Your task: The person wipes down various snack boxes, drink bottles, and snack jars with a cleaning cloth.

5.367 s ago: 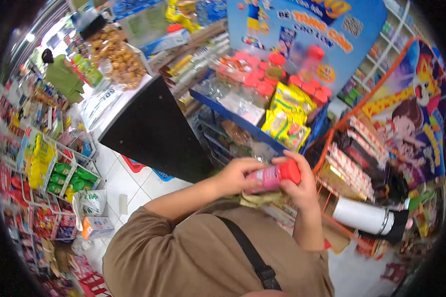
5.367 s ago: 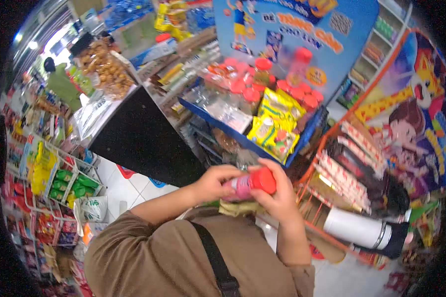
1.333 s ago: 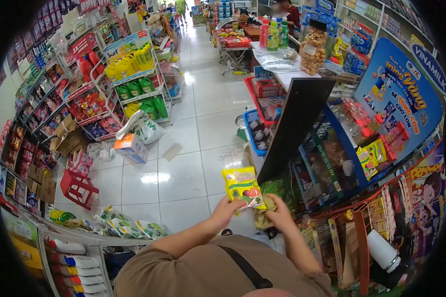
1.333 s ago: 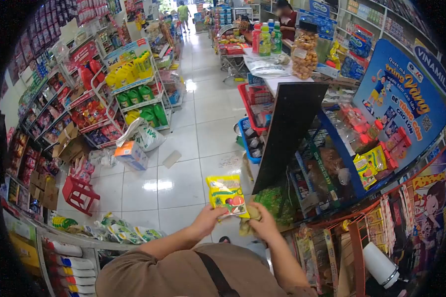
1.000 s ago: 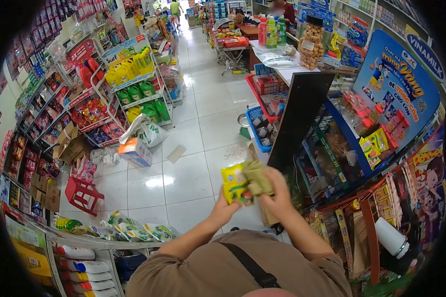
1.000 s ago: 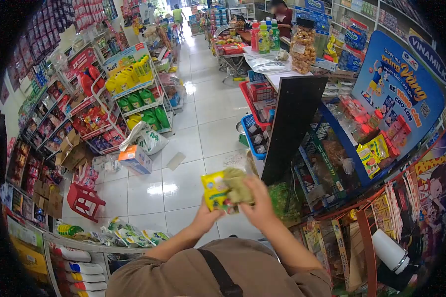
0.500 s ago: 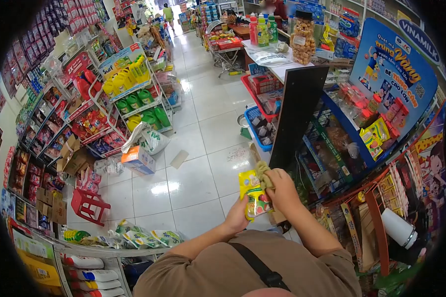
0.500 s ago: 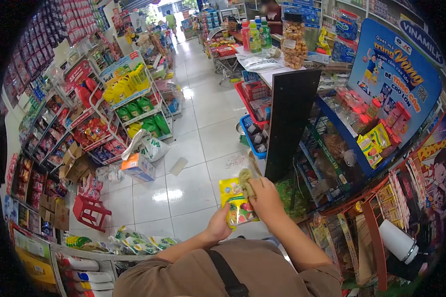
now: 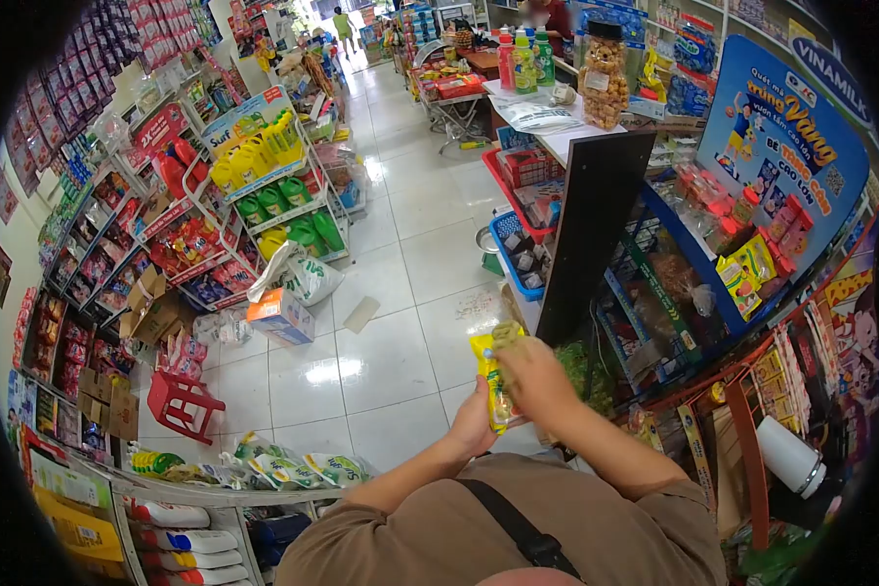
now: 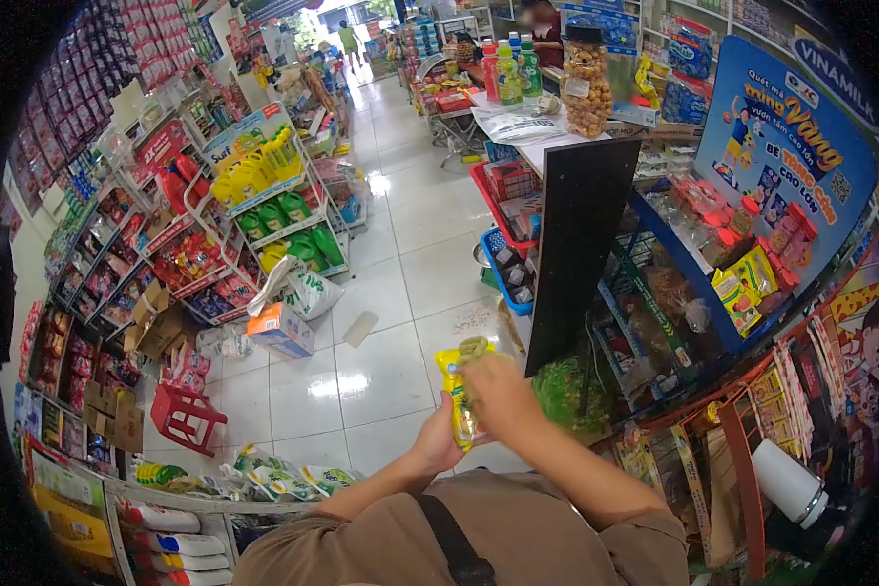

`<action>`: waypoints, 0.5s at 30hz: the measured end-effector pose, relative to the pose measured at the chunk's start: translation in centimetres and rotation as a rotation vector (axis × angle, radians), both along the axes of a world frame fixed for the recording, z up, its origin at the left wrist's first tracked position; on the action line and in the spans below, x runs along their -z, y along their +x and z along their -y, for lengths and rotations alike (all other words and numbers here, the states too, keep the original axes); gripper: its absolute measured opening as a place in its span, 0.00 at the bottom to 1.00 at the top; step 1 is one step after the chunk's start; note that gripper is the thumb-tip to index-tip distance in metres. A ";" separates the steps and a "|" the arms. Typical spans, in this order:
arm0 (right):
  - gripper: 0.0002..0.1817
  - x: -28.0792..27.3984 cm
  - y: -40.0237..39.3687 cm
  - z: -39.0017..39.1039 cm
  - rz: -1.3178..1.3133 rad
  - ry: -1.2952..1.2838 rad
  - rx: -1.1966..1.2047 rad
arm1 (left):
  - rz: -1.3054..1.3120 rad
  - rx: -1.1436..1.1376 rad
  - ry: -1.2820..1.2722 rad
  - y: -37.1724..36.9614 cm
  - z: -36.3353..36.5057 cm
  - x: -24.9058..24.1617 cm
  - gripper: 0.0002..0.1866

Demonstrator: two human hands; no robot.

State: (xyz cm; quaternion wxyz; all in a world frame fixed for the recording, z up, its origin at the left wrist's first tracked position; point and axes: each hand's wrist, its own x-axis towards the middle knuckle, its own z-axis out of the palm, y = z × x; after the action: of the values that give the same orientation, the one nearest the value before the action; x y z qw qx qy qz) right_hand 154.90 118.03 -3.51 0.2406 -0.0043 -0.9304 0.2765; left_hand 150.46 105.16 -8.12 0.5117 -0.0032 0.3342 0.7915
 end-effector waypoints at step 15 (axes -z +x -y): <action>0.19 1.1 1.2 0.6 0.021 -0.011 -0.225 | -0.019 -0.087 0.043 -0.7 -1.2 0.4 0.30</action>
State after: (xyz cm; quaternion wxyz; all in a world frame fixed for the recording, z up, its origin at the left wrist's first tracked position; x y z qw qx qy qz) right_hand 156.07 117.40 -4.58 0.1980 0.0961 -0.9260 0.3067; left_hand 149.72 106.38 -8.54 0.4737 0.0007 0.3215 0.8199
